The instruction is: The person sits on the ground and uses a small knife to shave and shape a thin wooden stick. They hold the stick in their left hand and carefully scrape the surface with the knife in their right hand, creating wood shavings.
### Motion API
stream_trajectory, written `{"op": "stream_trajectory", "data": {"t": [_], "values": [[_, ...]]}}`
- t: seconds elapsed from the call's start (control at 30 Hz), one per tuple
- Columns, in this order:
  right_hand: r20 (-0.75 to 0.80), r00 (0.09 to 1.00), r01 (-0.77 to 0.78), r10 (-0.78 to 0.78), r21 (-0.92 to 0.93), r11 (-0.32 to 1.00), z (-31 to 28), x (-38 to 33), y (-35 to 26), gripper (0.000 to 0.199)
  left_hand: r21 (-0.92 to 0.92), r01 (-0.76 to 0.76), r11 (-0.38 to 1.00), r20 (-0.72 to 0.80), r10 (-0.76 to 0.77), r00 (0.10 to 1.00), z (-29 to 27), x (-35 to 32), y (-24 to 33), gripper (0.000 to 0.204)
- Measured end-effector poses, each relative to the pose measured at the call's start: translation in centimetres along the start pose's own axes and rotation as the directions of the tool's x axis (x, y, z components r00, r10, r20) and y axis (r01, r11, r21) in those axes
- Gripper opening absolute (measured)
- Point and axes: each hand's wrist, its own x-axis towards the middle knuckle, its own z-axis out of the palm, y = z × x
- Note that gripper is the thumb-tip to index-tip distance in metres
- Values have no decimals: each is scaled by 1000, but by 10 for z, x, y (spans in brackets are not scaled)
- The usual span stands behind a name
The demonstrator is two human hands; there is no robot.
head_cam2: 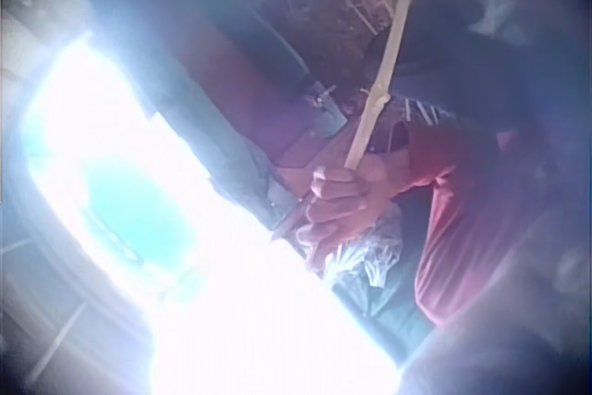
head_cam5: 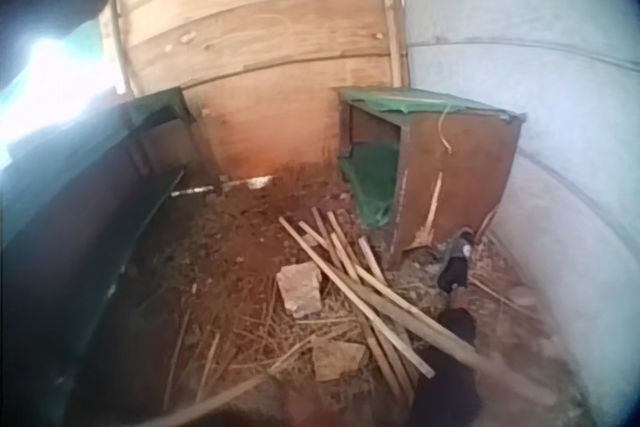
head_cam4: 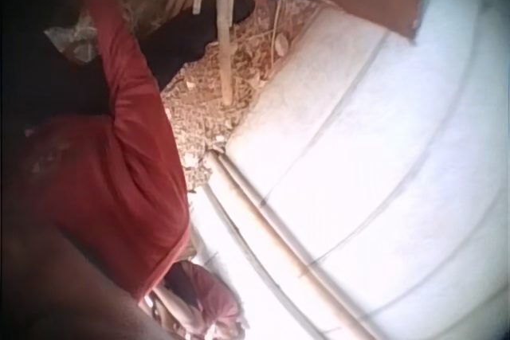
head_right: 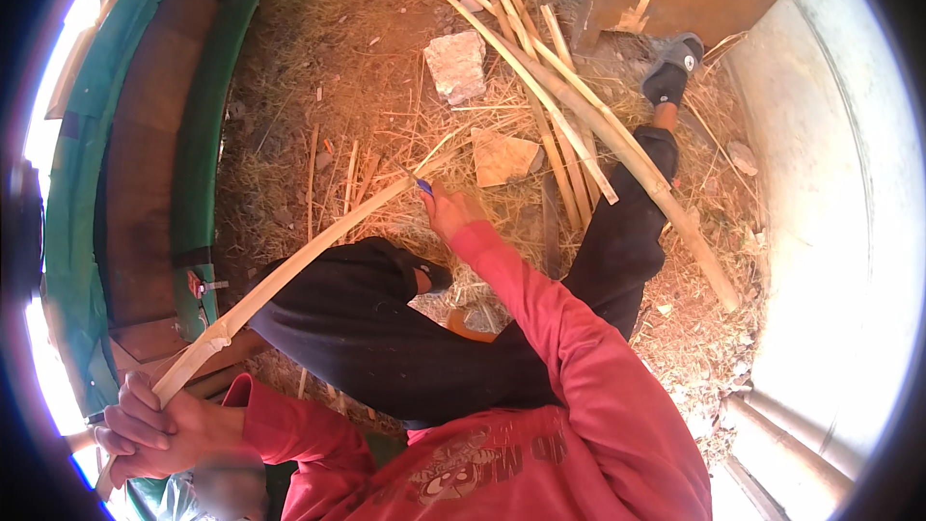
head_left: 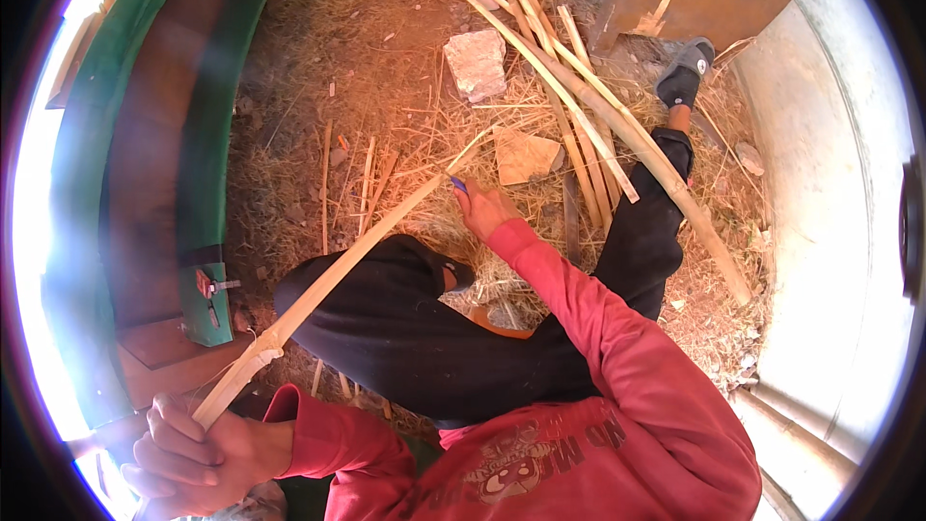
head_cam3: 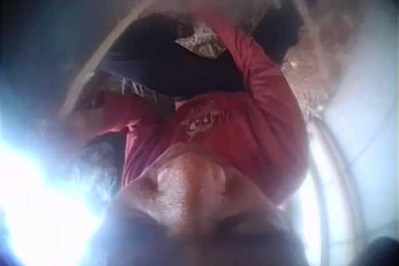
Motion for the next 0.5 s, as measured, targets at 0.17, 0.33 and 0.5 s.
{"op": "stream_trajectory", "data": {"t": [0.17, 0.33, 0.5], "values": [[-39, 981, -194, 191, -91, 977, 38, 14, 21, 36, 110, -39, 993, -106, 50, 993, 5, 4, -5, 30], [-28, 974, -223, 223, -2, 975, 42, 10, 22, 40, 19, -25, 1000, -41, 26, 999, -1, 3, -3, 39], [45, 997, -66, 57, 246, 967, 64, 40, 62, 45, 35, -84, 996, -46, 86, 995, -2, 1, -9, 35]]}}
